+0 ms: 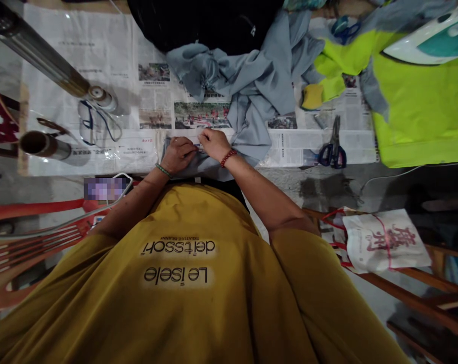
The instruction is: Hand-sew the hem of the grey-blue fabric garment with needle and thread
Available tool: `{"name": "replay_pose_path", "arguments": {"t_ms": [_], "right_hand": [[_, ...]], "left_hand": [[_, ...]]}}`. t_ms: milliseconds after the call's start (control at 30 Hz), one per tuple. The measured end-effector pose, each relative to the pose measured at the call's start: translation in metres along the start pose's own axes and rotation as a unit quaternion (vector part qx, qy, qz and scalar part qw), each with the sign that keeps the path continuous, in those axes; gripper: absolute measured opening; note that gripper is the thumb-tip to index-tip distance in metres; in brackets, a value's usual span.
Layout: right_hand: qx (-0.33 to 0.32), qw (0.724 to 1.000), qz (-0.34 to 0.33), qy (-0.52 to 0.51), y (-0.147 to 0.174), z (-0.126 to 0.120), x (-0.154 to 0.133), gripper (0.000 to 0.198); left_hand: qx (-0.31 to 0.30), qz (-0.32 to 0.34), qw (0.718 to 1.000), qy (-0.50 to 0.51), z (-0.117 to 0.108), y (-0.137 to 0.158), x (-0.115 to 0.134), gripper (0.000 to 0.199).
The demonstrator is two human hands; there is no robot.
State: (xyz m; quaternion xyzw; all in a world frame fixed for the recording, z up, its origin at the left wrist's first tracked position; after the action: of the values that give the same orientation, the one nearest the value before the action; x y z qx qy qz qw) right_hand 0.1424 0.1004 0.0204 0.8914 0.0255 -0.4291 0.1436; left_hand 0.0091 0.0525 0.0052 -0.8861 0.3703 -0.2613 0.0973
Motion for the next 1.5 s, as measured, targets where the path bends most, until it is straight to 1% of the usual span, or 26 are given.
{"name": "replay_pose_path", "arguments": {"t_ms": [67, 133, 300, 433, 533, 600, 633, 667, 733, 800, 833, 867, 900, 933, 1000, 1033, 1067, 1133, 1267, 1400, 1500], "right_hand": [[0.019, 0.999, -0.02, 0.046, -0.003, 0.0, -0.002, 0.031], [0.017, 0.997, -0.028, 0.071, -0.006, 0.002, -0.002, 0.028], [-0.006, 0.996, -0.025, 0.08, -0.01, 0.008, -0.004, 0.027], [-0.027, 0.995, -0.015, 0.097, -0.006, 0.014, -0.008, 0.028], [-0.054, 0.992, -0.007, 0.117, -0.005, 0.019, -0.009, 0.03], [-0.067, 0.99, -0.016, 0.123, -0.007, 0.018, -0.009, 0.029], [-0.057, 0.991, -0.031, 0.12, -0.008, 0.012, -0.011, 0.027], [-0.033, 0.992, -0.053, 0.112, -0.008, 0.003, -0.014, 0.024], [0.05, 0.99, -0.104, 0.081, -0.004, -0.023, -0.02, 0.02], [0.135, 0.98, -0.14, 0.047, 0.008, -0.049, -0.022, 0.021], [0.16, 0.975, -0.151, 0.038, 0.017, -0.056, -0.022, 0.022], [0.168, 0.972, -0.16, 0.04, 0.026, -0.058, -0.021, 0.024], [0.16, 0.971, -0.167, 0.053, 0.034, -0.055, -0.019, 0.024], [0.136, 0.973, -0.173, 0.075, 0.042, -0.046, -0.017, 0.024], [0.073, 0.974, -0.168, 0.131, 0.051, -0.021, -0.01, 0.021], [0.051, 0.974, -0.158, 0.155, 0.053, -0.009, -0.006, 0.02], [0.041, 0.973, -0.146, 0.172, 0.053, 0.001, -0.002, 0.02], [0.045, 0.973, -0.13, 0.188, 0.049, 0.014, 0.001, 0.023], [0.04, 0.97, -0.133, 0.198, 0.036, 0.024, -0.005, 0.028], [0.023, 0.971, -0.136, 0.196, 0.032, 0.023, -0.009, 0.03], [0.014, 0.973, -0.138, 0.186, 0.034, 0.023, -0.009, 0.029]], "left_hand": [[0.003, 0.0, 1.0, 0.001, 0.0, 0.0, -0.001, 0.037], [0.013, 0.004, 1.0, 0.0, -0.001, 0.001, -0.002, 0.037], [0.053, 0.002, 0.999, 0.01, -0.002, 0.003, -0.005, 0.035], [0.084, -0.015, 0.995, 0.044, -0.003, 0.005, -0.009, 0.033], [0.104, -0.029, 0.992, 0.067, -0.006, 0.005, -0.013, 0.03], [0.108, -0.042, 0.99, 0.086, -0.007, 0.004, -0.017, 0.025], [0.109, -0.053, 0.988, 0.097, -0.008, 0.004, -0.02, 0.022], [0.11, -0.065, 0.986, 0.109, -0.009, 0.004, -0.022, 0.019], [0.116, -0.092, 0.98, 0.13, -0.011, 0.004, -0.028, 0.014], [0.122, -0.115, 0.975, 0.147, -0.013, 0.004, -0.031, 0.012], [0.125, -0.122, 0.972, 0.154, -0.014, 0.004, -0.032, 0.012], [0.128, -0.126, 0.97, 0.162, -0.015, 0.004, -0.032, 0.012], [0.129, -0.13, 0.968, 0.169, -0.015, 0.004, -0.032, 0.012], [0.13, -0.133, 0.967, 0.176, -0.016, 0.004, -0.032, 0.013], [0.131, -0.135, 0.964, 0.189, -0.015, 0.003, -0.031, 0.013], [0.13, -0.133, 0.963, 0.194, -0.015, 0.003, -0.031, 0.013], [0.129, -0.131, 0.963, 0.197, -0.015, 0.003, -0.03, 0.013], [0.124, -0.129, 0.963, 0.201, -0.014, 0.002, -0.029, 0.014], [0.113, -0.128, 0.965, 0.201, -0.012, 0.002, -0.03, 0.015], [0.11, -0.129, 0.967, 0.191, -0.011, 0.003, -0.03, 0.017], [0.096, -0.125, 0.972, 0.177, -0.012, 0.002, -0.028, 0.017]]}}
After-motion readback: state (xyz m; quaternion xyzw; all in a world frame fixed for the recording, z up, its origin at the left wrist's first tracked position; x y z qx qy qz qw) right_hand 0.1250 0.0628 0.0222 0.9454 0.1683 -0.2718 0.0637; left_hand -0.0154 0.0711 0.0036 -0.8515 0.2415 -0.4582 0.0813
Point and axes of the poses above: each hand's wrist, its own y-axis away from the middle knuckle, its own z-axis out of the palm, x = y × z, the point moved 7 cm from there along -y, towards the middle knuckle, and after that the axes turned 12 degrees about z, right-handed, at the moved point
